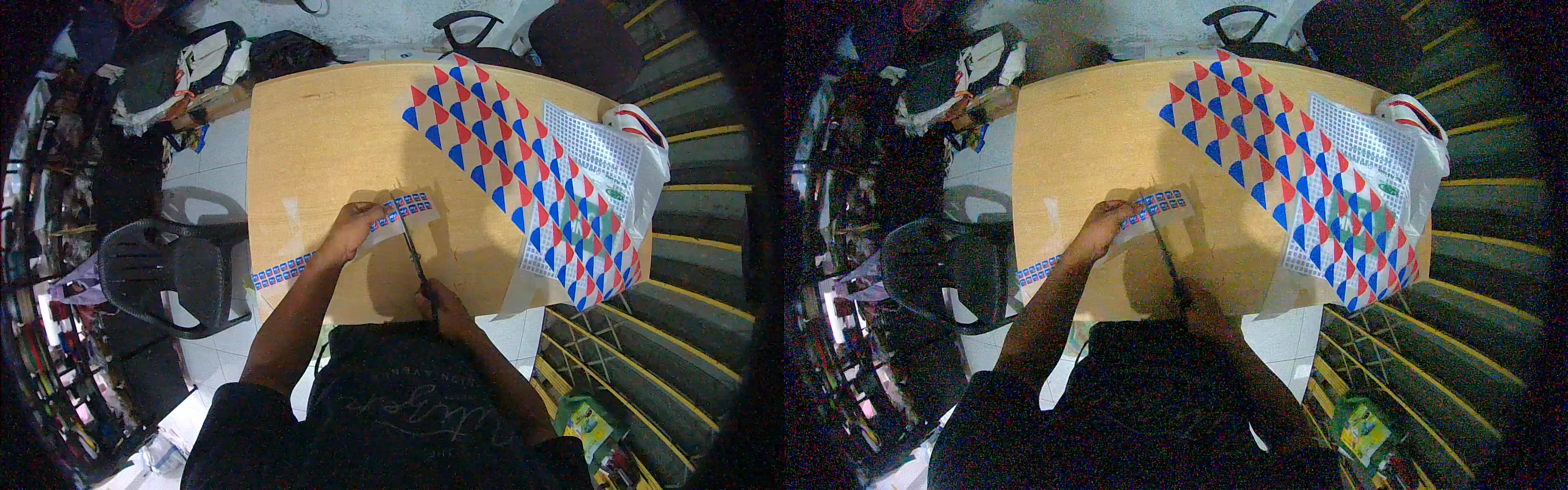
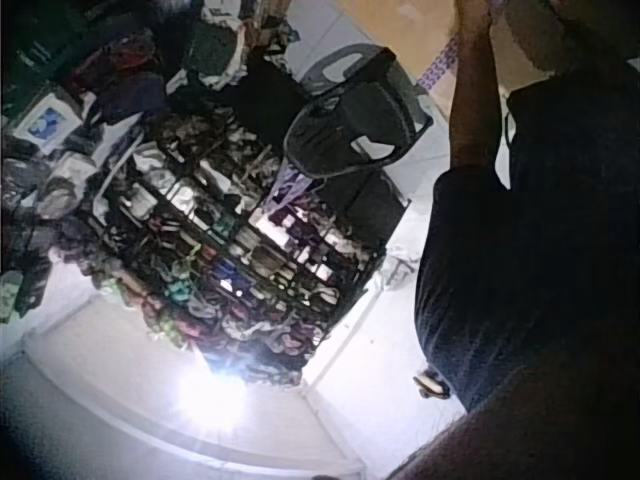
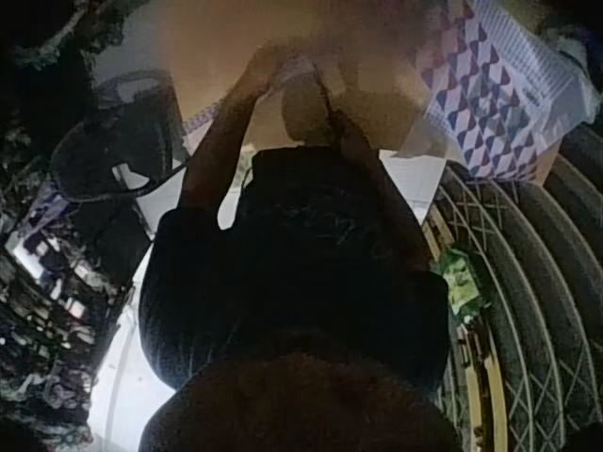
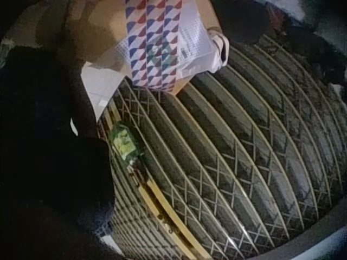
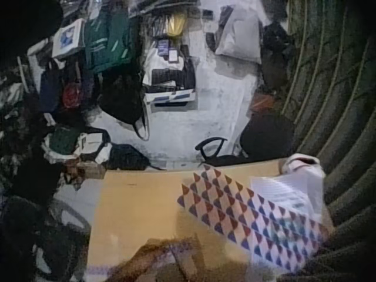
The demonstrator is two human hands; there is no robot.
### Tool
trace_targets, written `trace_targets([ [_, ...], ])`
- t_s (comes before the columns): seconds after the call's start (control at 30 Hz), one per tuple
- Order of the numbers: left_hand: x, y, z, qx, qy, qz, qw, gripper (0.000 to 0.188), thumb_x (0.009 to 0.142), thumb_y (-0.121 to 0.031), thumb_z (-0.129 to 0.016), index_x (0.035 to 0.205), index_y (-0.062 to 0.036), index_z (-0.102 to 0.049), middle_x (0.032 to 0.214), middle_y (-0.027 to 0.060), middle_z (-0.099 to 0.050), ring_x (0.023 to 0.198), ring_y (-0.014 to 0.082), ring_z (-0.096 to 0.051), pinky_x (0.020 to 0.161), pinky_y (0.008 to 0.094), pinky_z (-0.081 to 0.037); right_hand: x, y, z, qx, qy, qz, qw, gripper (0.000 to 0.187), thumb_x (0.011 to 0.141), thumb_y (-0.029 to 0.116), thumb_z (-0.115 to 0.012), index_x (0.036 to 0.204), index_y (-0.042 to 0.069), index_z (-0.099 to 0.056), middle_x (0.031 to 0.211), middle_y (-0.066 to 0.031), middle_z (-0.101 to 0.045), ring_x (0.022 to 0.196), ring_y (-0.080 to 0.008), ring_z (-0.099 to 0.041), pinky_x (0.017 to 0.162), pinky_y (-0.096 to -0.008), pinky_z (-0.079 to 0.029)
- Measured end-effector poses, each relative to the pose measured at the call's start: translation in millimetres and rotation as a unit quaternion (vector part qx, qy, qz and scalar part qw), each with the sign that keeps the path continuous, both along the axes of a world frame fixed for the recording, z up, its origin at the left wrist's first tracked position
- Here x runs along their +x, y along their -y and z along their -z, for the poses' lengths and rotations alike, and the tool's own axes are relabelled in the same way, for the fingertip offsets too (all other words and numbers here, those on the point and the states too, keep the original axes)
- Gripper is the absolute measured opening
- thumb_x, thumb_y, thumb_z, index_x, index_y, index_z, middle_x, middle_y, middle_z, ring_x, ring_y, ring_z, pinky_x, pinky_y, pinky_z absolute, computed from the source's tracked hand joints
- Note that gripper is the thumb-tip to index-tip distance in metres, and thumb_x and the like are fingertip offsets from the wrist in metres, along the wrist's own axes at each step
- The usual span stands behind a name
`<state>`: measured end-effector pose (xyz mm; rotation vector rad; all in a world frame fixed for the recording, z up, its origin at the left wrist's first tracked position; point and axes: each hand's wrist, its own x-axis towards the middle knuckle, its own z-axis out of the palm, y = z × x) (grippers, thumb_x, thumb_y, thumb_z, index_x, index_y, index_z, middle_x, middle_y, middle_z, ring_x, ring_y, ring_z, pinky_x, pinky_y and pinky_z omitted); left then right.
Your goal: The person positions small labels on a heat press plate, uses shears to cut a strip of different labels into individual pieces, and places them back onto the press for heat transfer.
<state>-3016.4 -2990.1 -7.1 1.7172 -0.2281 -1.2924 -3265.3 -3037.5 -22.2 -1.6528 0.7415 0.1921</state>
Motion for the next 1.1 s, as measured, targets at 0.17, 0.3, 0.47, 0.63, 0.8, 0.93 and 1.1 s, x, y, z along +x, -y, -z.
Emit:
trace_targets([
  [0.17, 3, -4, 20, -0.054, -0.02, -0.022, 0.998, 0.025, 0.084, -0.023, -0.065, 0.086, 0.0012, -0.068, 0.075, 0.005, -0.065, 0.065, 0.0108, -0.058, 0.059, 0.0261, -0.045, 1, -1, 1, -0.032, -0.021, -0.005, 0.999, 0.031, 0.091, 0.032, -0.056, 0.096, 0.002, -0.054, 0.08, -0.0141, -0.056, 0.075, -0.0243, -0.055, 0.07, -0.0367, -0.044],
  [0.3, 3, -4, 28, -0.056, -0.044, -0.019, 0.997, 0.027, 0.083, -0.024, -0.065, 0.086, 0.0026, -0.068, 0.075, 0.0057, -0.065, 0.065, 0.0113, -0.058, 0.059, 0.0263, -0.045, -3, -2, 9, -0.079, -0.003, 0.0, 0.997, 0.029, 0.089, 0.031, -0.059, 0.093, 0.002, -0.056, 0.077, -0.0147, -0.056, 0.071, -0.0243, -0.054, 0.066, -0.0364, -0.044],
  [0.47, 10, -7, 36, -0.05, -0.003, 0.024, 0.998, 0.029, 0.083, -0.027, -0.063, 0.093, 0.0, -0.068, 0.081, 0.0056, -0.066, 0.07, 0.0149, -0.059, 0.066, 0.0291, -0.047, 1, 0, -3, -0.064, -0.019, -0.008, 0.998, 0.03, 0.089, 0.031, -0.061, 0.091, 0.002, -0.057, 0.074, -0.0144, -0.056, 0.069, -0.0238, -0.054, 0.065, -0.0363, -0.043],
  [0.63, 9, -19, 28, -0.012, 0.068, 0.021, 0.997, 0.031, 0.085, -0.027, -0.065, 0.092, 0.0022, -0.067, 0.078, 0.0057, -0.065, 0.069, 0.0123, -0.058, 0.064, 0.0281, -0.045, -7, -1, 0, -0.048, -0.031, 0.012, 0.998, 0.029, 0.088, 0.031, -0.061, 0.095, 0.004, -0.055, 0.08, -0.0129, -0.056, 0.073, -0.0215, -0.053, 0.067, -0.0352, -0.044],
  [0.8, -23, -20, -17, -0.028, 0.104, 0.064, 0.992, 0.026, 0.089, -0.025, -0.061, 0.094, -0.0006, -0.067, 0.076, 0.0018, -0.063, 0.069, 0.0102, -0.056, 0.064, 0.0252, -0.045, 4, 3, -21, 0.175, 0.061, 0.14, 0.973, 0.039, 0.081, 0.023, -0.07, 0.109, 0.006, -0.048, 0.096, -0.007, -0.053, 0.084, -0.0186, -0.052, 0.073, -0.0329, -0.044],
  [0.93, -79, 25, -31, -0.148, -0.022, 0.007, 0.989, 0.026, 0.09, -0.024, -0.06, 0.098, -0.0003, -0.065, 0.082, 0.0036, -0.063, 0.076, 0.0095, -0.056, 0.069, 0.0251, -0.045, 21, 7, -21, 0.039, 0.159, 0.187, 0.969, 0.042, 0.078, 0.014, -0.072, 0.11, 0.006, -0.046, 0.095, -0.0023, -0.051, 0.086, -0.015, -0.051, 0.074, -0.0302, -0.044],
  [1.1, -64, 62, -11, -0.22, 0.029, -0.015, 0.975, 0.025, 0.091, -0.023, -0.06, 0.101, -0.001, -0.064, 0.085, 0.004, -0.064, 0.075, 0.0106, -0.056, 0.069, 0.0263, -0.046, 11, 45, -21, 0.051, 0.206, 0.346, 0.914, 0.029, 0.081, 0.006, -0.066, 0.102, 0.007, -0.047, 0.089, 0.0015, -0.047, 0.081, -0.0103, -0.048, 0.074, -0.0281, -0.044],
])
